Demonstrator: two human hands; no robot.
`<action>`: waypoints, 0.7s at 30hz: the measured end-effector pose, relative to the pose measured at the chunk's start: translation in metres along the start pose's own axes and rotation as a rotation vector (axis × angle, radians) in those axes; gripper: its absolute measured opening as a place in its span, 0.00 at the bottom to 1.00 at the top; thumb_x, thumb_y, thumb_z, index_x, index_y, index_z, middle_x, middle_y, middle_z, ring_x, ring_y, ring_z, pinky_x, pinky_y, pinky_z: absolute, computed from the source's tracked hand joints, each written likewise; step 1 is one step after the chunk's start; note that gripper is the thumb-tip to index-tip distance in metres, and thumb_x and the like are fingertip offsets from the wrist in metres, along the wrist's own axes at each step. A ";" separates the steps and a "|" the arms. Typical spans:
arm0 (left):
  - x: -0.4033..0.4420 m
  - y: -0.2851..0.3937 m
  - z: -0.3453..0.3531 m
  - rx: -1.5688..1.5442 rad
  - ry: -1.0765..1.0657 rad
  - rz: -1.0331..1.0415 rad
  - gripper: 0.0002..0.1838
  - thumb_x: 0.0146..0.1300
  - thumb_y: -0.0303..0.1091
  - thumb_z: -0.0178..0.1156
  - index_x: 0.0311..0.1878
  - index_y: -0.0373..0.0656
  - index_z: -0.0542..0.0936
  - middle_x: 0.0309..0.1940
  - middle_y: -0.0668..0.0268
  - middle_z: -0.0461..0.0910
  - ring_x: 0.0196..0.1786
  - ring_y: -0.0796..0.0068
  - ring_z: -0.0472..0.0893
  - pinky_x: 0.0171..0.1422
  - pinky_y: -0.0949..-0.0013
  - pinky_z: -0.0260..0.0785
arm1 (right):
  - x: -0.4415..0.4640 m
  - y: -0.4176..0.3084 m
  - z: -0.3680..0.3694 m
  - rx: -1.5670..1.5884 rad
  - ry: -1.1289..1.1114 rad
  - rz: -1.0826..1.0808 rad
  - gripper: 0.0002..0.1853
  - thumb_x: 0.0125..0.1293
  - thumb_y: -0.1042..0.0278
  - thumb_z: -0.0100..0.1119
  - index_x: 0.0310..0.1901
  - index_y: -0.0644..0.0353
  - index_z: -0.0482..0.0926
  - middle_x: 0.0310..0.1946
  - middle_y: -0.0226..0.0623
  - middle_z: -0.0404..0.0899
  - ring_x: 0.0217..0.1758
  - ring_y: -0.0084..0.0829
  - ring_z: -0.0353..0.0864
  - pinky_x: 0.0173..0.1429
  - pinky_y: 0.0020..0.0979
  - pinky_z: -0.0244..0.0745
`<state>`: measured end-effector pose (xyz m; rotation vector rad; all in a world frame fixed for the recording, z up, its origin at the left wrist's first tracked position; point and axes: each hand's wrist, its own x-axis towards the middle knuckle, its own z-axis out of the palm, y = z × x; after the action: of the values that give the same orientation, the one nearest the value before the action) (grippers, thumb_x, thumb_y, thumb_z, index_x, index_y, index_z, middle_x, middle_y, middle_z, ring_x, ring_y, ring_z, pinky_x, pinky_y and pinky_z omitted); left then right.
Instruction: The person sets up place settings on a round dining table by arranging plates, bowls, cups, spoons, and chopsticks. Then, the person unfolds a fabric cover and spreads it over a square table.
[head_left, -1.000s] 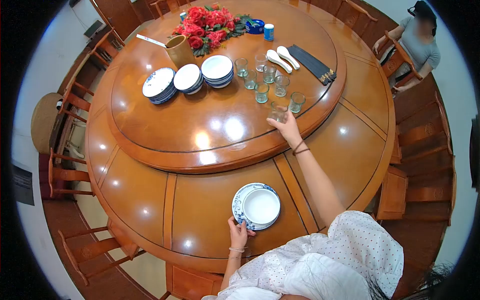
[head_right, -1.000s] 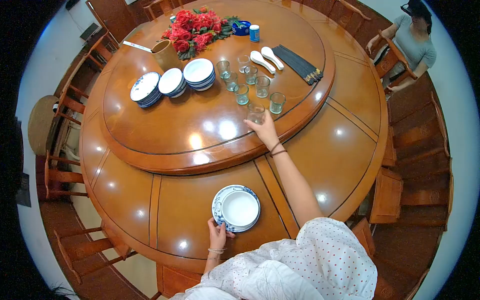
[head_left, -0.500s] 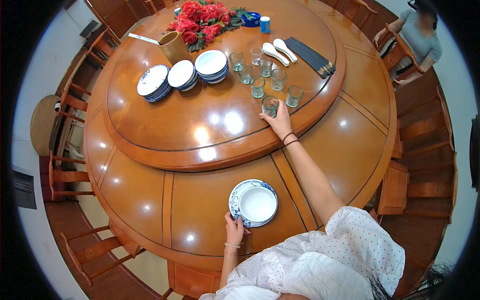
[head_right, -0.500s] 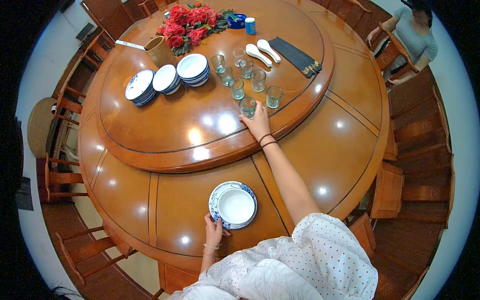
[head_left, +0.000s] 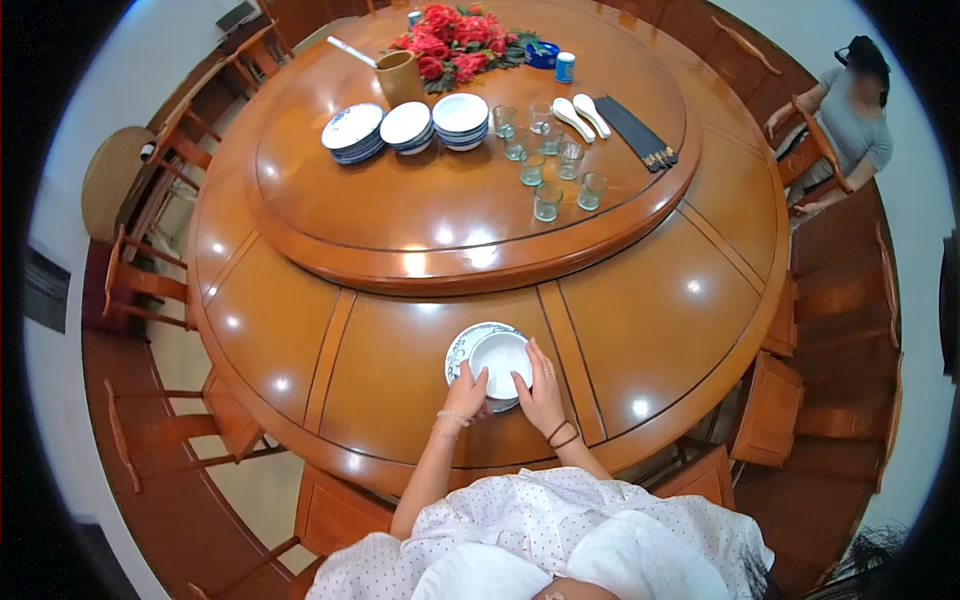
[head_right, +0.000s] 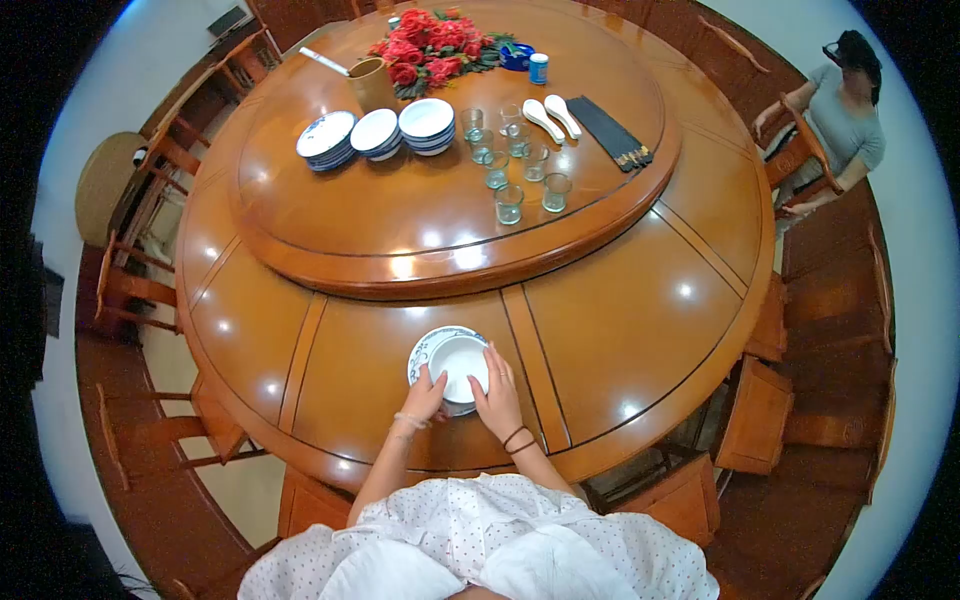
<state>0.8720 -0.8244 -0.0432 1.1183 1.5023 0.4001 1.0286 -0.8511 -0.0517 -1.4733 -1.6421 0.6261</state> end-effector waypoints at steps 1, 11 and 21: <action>0.008 -0.011 0.001 -0.001 0.013 -0.005 0.26 0.63 0.40 0.44 0.58 0.33 0.53 0.15 0.54 0.74 0.14 0.64 0.76 0.16 0.65 0.69 | -0.005 0.001 0.003 -0.037 0.044 -0.008 0.27 0.59 0.70 0.51 0.58 0.68 0.57 0.58 0.52 0.60 0.60 0.47 0.59 0.63 0.38 0.55; 0.001 -0.001 -0.075 -0.286 -0.141 0.346 0.18 0.64 0.33 0.43 0.56 0.39 0.59 0.16 0.61 0.73 0.12 0.75 0.73 0.13 0.73 0.68 | 0.011 -0.076 0.043 0.056 0.300 0.133 0.30 0.59 0.73 0.49 0.61 0.70 0.52 0.58 0.55 0.59 0.60 0.46 0.62 0.62 0.36 0.57; 0.055 0.048 -0.284 -0.160 -0.146 0.452 0.16 0.65 0.32 0.41 0.54 0.38 0.63 0.17 0.66 0.71 0.10 0.80 0.69 0.12 0.75 0.61 | 0.133 -0.162 0.156 0.148 0.149 -0.034 0.61 0.32 0.58 0.75 0.64 0.65 0.43 0.59 0.50 0.59 0.62 0.41 0.60 0.63 0.35 0.56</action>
<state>0.6421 -0.6629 0.0417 1.3264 1.0637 0.7192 0.8120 -0.7286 0.0279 -1.3496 -1.4719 0.5917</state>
